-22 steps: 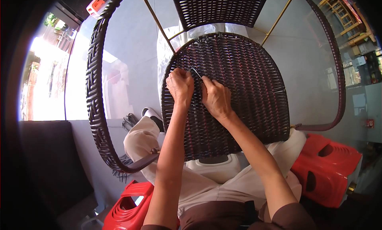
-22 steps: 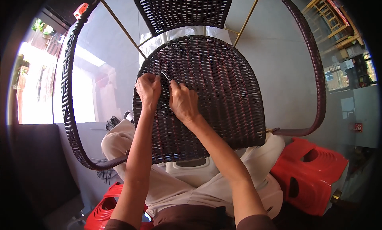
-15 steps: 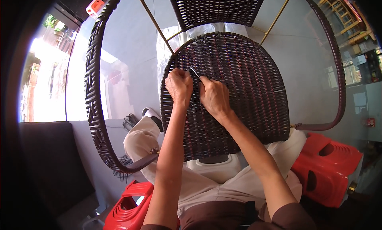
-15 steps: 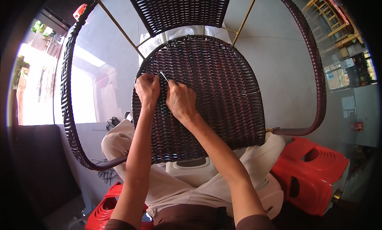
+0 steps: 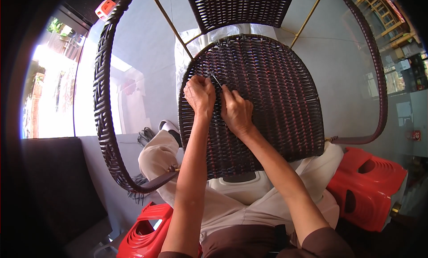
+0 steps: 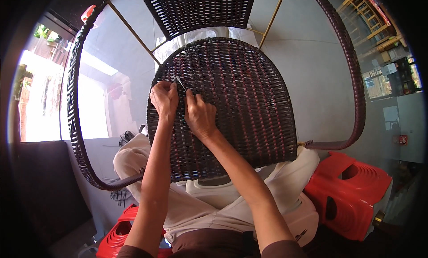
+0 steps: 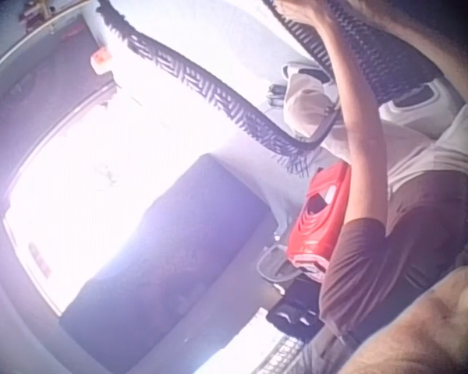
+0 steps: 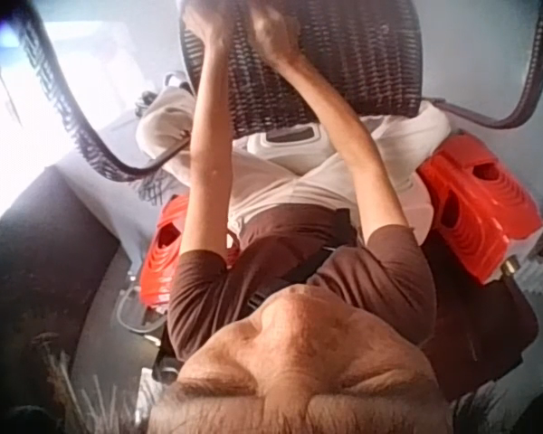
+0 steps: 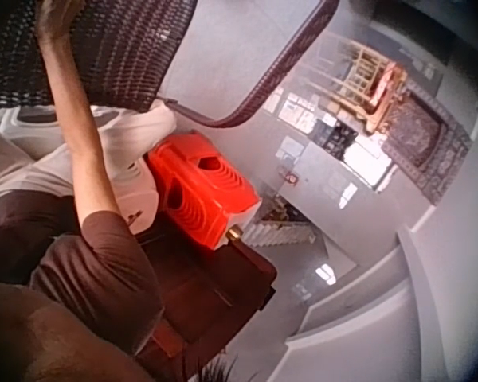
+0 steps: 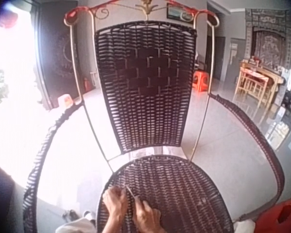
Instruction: The person weaves dark plastic strips into the frame of a brown wicker-style chair, using a yellow-handled screwdriver to pry the existing material and tuck the ends into the weave.
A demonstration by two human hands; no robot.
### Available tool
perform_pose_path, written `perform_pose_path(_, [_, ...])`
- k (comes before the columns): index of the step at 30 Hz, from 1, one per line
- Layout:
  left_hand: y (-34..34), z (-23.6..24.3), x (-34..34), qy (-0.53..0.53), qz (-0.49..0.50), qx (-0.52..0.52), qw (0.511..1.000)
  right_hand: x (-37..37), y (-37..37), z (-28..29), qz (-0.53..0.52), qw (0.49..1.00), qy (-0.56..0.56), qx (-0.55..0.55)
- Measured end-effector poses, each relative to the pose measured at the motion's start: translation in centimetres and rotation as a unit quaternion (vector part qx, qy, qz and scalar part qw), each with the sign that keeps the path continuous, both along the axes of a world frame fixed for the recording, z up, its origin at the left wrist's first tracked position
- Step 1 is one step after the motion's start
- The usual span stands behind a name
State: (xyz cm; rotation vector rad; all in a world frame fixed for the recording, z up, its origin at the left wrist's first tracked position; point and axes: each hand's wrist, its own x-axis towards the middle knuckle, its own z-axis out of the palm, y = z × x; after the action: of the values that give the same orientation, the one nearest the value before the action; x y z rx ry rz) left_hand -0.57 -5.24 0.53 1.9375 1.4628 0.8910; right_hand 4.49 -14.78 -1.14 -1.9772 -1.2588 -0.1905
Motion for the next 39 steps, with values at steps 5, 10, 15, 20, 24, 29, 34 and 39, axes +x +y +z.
perform_pose_path(5, [0.0, 0.0, 0.2, 0.015, 0.009, -0.017, 1.0, 0.1, -0.1, -0.3, 0.004, 0.999, -0.009, 0.031])
perform_pose_path(10, [0.1, -0.5, 0.4, 0.011, 0.017, -0.022, 1.0, -0.1, 0.0, -0.4, 0.001, 0.999, -0.002, 0.048])
perform_pose_path(15, [0.2, -1.1, 0.8, 0.027, 0.036, 0.015, 0.999, 0.1, -0.1, -0.5, 0.006, 0.999, -0.004, 0.052])
perform_pose_path(20, [0.4, -0.8, 1.1, 0.04, 0.052, 0.022, 0.998, 0.0, 0.0, -0.6, 0.006, 0.998, -0.008, 0.067])
perform_pose_path(24, [0.5, -1.0, 1.0, 0.038, 0.046, 0.033, 0.998, 0.0, 0.0, -0.4, 0.005, 0.999, 0.008, 0.053])
perform_pose_path(29, [-0.1, 0.9, 0.0, -0.04, -0.036, -0.041, 0.998, 0.1, 0.0, -0.5, -0.01, 0.999, 0.025, 0.035])
perform_pose_path(34, [0.8, -0.6, -0.2, -0.08, -0.033, -0.092, 0.992, 0.0, 0.1, -0.3, -0.011, 0.998, 0.036, 0.054])
perform_pose_path(39, [0.4, 0.1, 0.3, -0.025, -0.024, 0.0, 0.999, 0.0, 0.0, -0.3, -0.016, 0.998, 0.039, 0.047])
